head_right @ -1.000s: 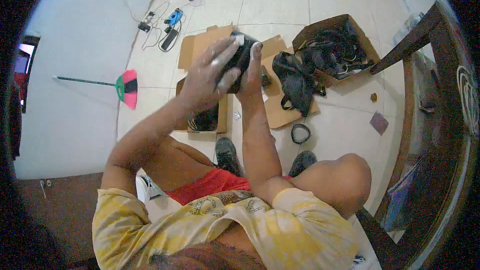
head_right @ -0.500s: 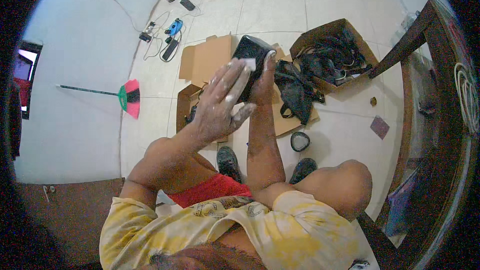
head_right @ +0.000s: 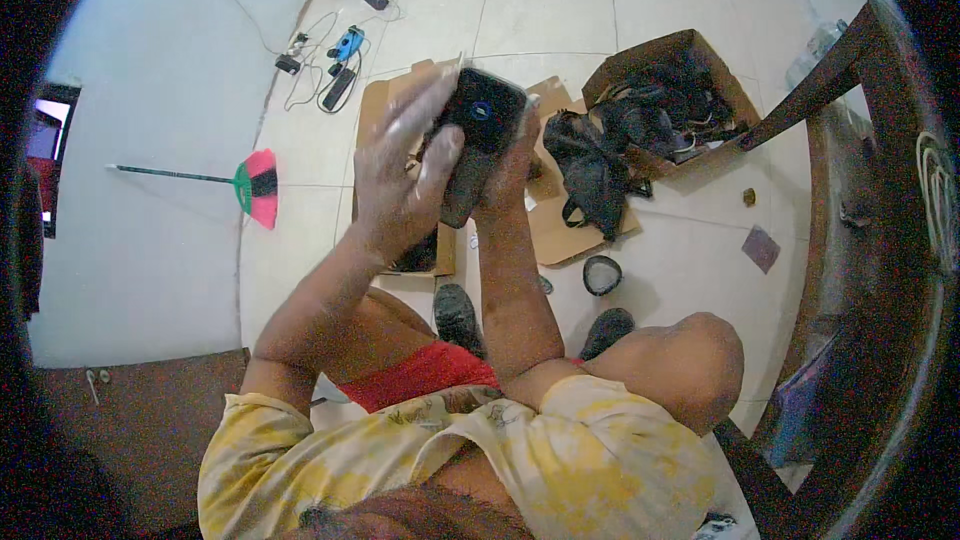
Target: The person removes a camera and accessories from boxes and wipes the camera body and screen with a cloth.
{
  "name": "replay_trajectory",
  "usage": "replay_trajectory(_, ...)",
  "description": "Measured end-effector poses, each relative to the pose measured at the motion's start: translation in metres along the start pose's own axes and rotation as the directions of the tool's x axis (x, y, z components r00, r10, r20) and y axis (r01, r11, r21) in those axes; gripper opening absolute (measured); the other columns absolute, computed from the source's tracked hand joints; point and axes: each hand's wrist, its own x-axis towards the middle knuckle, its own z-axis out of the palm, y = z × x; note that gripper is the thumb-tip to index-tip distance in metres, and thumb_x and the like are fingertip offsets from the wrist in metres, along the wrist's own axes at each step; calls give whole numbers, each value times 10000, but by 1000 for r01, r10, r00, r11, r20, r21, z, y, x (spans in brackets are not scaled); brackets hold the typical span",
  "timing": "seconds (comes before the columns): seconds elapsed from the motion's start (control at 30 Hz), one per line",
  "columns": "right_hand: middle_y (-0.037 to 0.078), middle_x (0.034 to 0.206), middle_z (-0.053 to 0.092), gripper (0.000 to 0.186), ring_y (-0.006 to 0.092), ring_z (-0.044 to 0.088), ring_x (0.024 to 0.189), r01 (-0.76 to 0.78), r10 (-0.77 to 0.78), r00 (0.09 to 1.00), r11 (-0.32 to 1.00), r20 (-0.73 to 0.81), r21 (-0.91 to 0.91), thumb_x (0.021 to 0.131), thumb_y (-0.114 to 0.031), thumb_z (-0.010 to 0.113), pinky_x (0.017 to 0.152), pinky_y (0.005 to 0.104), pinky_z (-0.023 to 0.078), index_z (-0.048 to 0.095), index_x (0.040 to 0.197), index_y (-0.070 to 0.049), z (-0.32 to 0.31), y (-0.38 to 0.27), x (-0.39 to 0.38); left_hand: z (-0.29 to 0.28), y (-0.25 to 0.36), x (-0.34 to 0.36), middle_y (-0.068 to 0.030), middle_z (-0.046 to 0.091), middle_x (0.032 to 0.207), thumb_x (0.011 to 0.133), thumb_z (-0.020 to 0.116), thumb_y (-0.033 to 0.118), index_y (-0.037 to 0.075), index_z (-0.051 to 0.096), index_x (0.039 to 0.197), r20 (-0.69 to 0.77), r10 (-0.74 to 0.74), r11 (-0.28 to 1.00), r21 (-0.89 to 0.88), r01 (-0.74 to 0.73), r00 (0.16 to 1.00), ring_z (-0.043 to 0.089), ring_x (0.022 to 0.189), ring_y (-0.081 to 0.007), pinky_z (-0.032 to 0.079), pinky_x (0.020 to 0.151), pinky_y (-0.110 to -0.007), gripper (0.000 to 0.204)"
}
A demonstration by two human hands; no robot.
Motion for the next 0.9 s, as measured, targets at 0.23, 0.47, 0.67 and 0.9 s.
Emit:
replay_trajectory(0.23, 112, 1034, 692, 720, 219, 684, 883, 5, -35, 981, 988, -192, -155, 948, -694, 367, 770, 360, 593, 609, 1216, -71, 23, -9, -4, 0, -8, -10, -191, 645, 1191, 897, 650, 64, 41, 634, 1232, -73, 117, 991, 76, -112, 990, 679, 994, -334, 552, 833, -381, 336)
replay_trajectory(0.47, 139, 995, 674, 693, 242, 689, 856, -93, 52, 971, 981, -233, -170, 942, -694, 394, 743, 373, 595, 578, 1183, -70, 44, -28, -6, -1, -19, -31, -129, 723, 994, 867, 684, 31, 62, 714, 1034, -142, 21, 1000, 1, -21, 990, 718, 899, -273, 557, 754, -327, 173)
replay_trajectory(0.67, 167, 973, 659, 591, 288, 681, 895, -57, -56, 958, 925, -283, -376, 960, -603, 450, 771, 425, 593, 564, 1144, -54, 54, -21, -7, -8, -15, 0, -170, 694, 1123, 927, 593, -30, 12, 680, 1140, 34, -257, 951, -170, 259, 966, 663, 1046, -194, 537, 867, -319, 233)
replay_trajectory(0.9, 174, 958, 659, 573, 291, 682, 821, -40, -52, 929, 970, -367, -239, 954, -612, 463, 726, 417, 592, 565, 1129, -75, 49, -16, -6, -16, -2, -14, -136, 729, 1036, 883, 667, 10, 67, 724, 1009, -29, -177, 982, -75, 175, 984, 709, 940, -216, 545, 796, -315, 150)
